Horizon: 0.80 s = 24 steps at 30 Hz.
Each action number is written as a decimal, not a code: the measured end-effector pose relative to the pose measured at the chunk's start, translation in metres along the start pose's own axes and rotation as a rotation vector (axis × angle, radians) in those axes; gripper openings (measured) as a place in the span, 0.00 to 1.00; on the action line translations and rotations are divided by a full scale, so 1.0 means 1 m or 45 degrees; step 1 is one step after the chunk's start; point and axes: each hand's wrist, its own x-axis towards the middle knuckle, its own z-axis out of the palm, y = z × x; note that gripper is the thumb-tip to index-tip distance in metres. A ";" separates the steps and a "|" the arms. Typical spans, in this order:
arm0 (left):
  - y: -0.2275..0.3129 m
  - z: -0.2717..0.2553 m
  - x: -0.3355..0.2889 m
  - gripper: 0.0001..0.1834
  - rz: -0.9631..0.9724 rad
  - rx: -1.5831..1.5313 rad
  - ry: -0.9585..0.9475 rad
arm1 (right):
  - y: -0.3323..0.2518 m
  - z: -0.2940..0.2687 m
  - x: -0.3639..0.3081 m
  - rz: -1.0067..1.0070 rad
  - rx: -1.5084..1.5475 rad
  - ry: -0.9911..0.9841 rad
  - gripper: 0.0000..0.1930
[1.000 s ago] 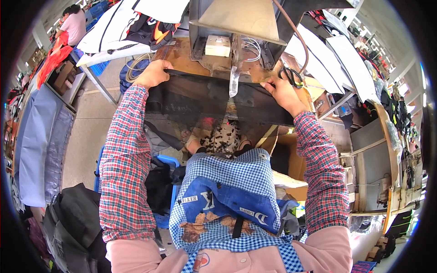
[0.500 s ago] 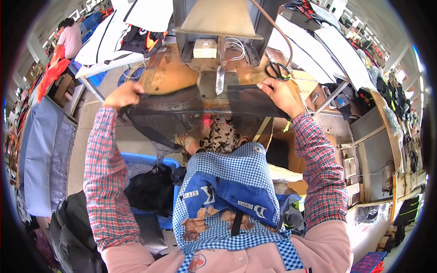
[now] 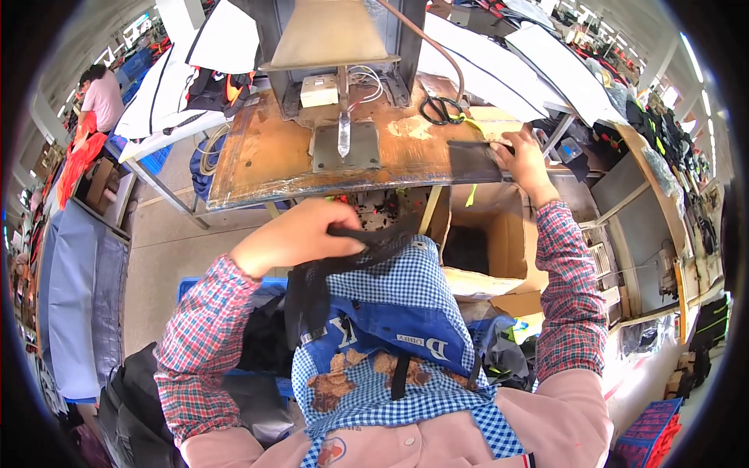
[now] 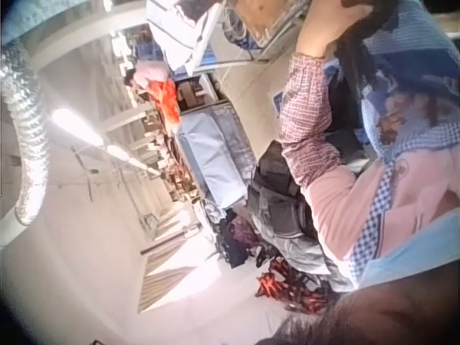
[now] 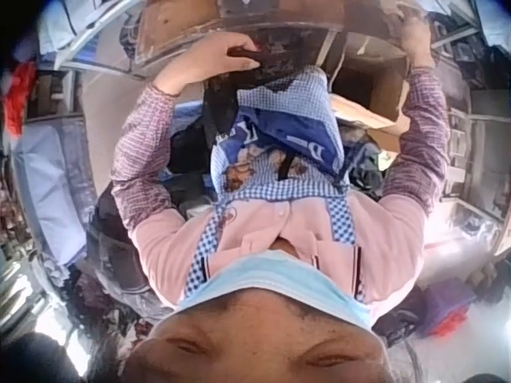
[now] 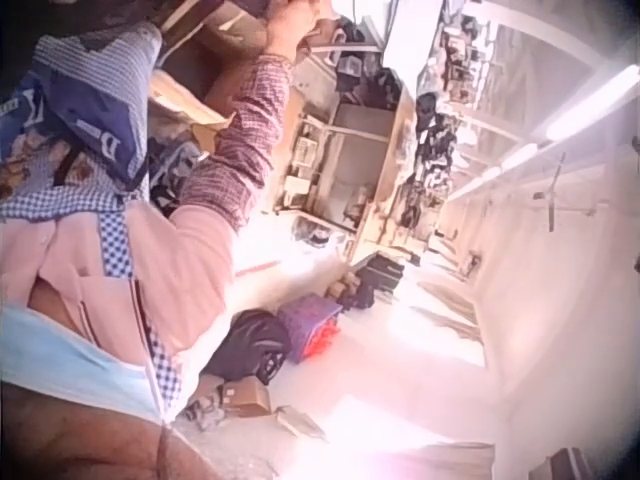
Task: Operating an industrial heat press machine to fuse or join black mesh fabric panels.
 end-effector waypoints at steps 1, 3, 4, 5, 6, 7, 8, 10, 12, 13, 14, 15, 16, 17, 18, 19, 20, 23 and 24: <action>0.005 0.004 0.011 0.15 0.048 -0.024 0.052 | -0.012 -0.010 -0.004 0.005 0.295 -0.050 0.21; 0.022 0.011 0.034 0.14 0.084 -0.116 0.135 | -0.081 -0.055 -0.008 -0.165 0.898 -0.362 0.23; 0.034 0.013 0.045 0.14 0.092 -0.184 0.155 | -0.108 -0.073 -0.012 -0.329 1.184 -0.615 0.22; 0.039 0.016 0.053 0.12 0.130 -0.353 0.161 | -0.130 -0.089 -0.013 -0.382 1.231 -0.931 0.21; 0.049 0.017 0.058 0.13 0.215 -0.575 0.125 | -0.142 -0.097 -0.014 -0.425 1.268 -1.244 0.20; 0.049 0.017 0.059 0.14 0.201 -0.610 0.127 | -0.144 -0.099 -0.017 -0.486 1.306 -1.123 0.15; 0.048 0.019 0.058 0.15 0.188 -0.651 0.132 | -0.137 -0.107 -0.015 -0.472 1.303 -1.121 0.15; 0.020 0.039 0.048 0.19 0.156 -0.652 0.020 | -0.107 -0.126 -0.010 -0.427 1.365 -0.906 0.13; -0.006 0.049 0.030 0.24 0.012 -0.106 -0.318 | -0.078 -0.136 -0.023 0.002 1.699 -0.496 0.12; -0.027 0.063 0.013 0.23 0.120 -0.113 -0.227 | -0.063 -0.143 -0.019 0.080 1.909 -0.578 0.12; -0.029 0.057 0.002 0.23 0.125 -0.113 -0.235 | -0.053 -0.142 -0.018 0.178 2.117 -0.664 0.12; -0.024 0.048 -0.006 0.20 0.001 -0.321 -0.196 | -0.048 -0.136 -0.023 0.248 2.191 -0.599 0.12; -0.015 0.035 -0.019 0.18 -0.137 -0.521 -0.144 | -0.047 -0.128 -0.029 0.255 2.190 -0.590 0.12; -0.009 0.025 -0.027 0.16 -0.173 -0.613 0.004 | -0.046 -0.118 -0.035 0.467 2.164 -0.544 0.14; -0.003 0.015 -0.036 0.14 -0.217 -0.703 0.164 | -0.051 -0.111 -0.037 0.669 2.136 -0.505 0.16; 0.001 0.002 -0.042 0.14 -0.339 -0.662 0.231 | -0.064 -0.103 -0.042 0.855 1.989 -0.436 0.19; -0.010 -0.004 -0.046 0.14 -0.346 -0.668 0.298 | -0.062 -0.095 -0.043 0.776 1.964 -0.682 0.20; -0.036 -0.023 -0.050 0.15 -0.353 -0.447 0.462 | -0.095 -0.052 -0.033 0.724 1.692 -0.598 0.19; -0.047 -0.032 -0.051 0.15 -0.367 -0.427 0.481 | -0.113 -0.039 -0.030 0.538 1.586 -0.437 0.19</action>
